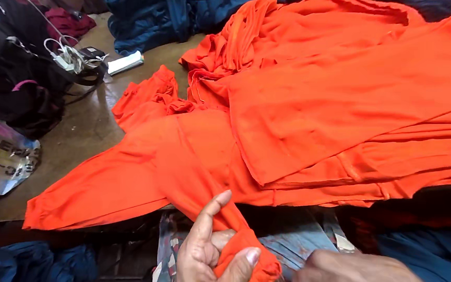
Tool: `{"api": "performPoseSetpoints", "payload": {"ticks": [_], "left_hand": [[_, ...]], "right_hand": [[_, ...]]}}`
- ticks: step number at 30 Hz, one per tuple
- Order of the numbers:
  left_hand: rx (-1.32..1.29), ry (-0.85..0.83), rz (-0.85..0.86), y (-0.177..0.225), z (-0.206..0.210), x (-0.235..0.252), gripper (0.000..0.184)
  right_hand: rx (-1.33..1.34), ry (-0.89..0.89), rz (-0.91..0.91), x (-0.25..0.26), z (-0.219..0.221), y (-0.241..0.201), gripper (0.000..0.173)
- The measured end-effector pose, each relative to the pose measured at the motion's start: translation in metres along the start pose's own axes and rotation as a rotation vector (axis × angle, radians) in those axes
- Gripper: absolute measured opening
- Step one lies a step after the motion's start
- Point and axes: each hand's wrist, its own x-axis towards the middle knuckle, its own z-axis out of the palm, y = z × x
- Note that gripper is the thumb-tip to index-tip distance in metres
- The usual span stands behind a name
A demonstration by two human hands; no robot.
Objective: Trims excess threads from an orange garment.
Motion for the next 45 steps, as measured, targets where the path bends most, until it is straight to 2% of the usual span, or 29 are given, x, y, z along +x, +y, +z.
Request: {"api": "performPoseSetpoints", "payload": {"ticks": [2, 7, 17, 21, 26, 30, 34, 36, 40, 45], "left_hand": [[-0.013, -0.016, -0.009, 0.001, 0.001, 0.000, 0.064], [-0.055, -0.020, -0.105, 0.007, 0.003, 0.001, 0.068], [-0.060, -0.026, -0.103, 0.010, 0.003, 0.000, 0.067], [-0.068, -0.045, -0.055, 0.005, -0.002, -0.002, 0.059], [-0.051, -0.048, -0.081, 0.007, 0.000, 0.000, 0.056], [-0.035, -0.019, -0.167, 0.008, 0.000, 0.001, 0.066], [-0.007, -0.030, -0.125, 0.005, -0.001, 0.001, 0.059], [-0.027, -0.026, -0.169, 0.007, 0.002, 0.001, 0.064], [0.011, -0.058, -0.066, 0.001, 0.000, 0.003, 0.060], [0.048, -0.044, -0.089, 0.001, 0.001, 0.004, 0.061]], "right_hand": [[-0.103, 0.087, 0.083, -0.008, -0.006, 0.006, 0.052], [-0.271, 0.216, 0.072, -0.019, -0.007, 0.024, 0.039], [-0.080, 0.214, 0.019, -0.011, 0.005, 0.030, 0.038], [-0.032, 0.203, -0.007, -0.016, 0.001, 0.033, 0.039], [-0.039, 0.194, 0.012, -0.010, 0.007, 0.030, 0.037], [-0.040, 0.164, 0.007, -0.008, 0.005, 0.031, 0.037], [-0.001, 0.140, -0.016, -0.013, 0.002, 0.038, 0.037], [0.011, 0.165, -0.006, -0.013, 0.004, 0.034, 0.037], [-0.013, 0.150, 0.003, -0.007, 0.005, 0.032, 0.037], [-0.036, 0.152, 0.008, -0.003, 0.006, 0.029, 0.035]]}}
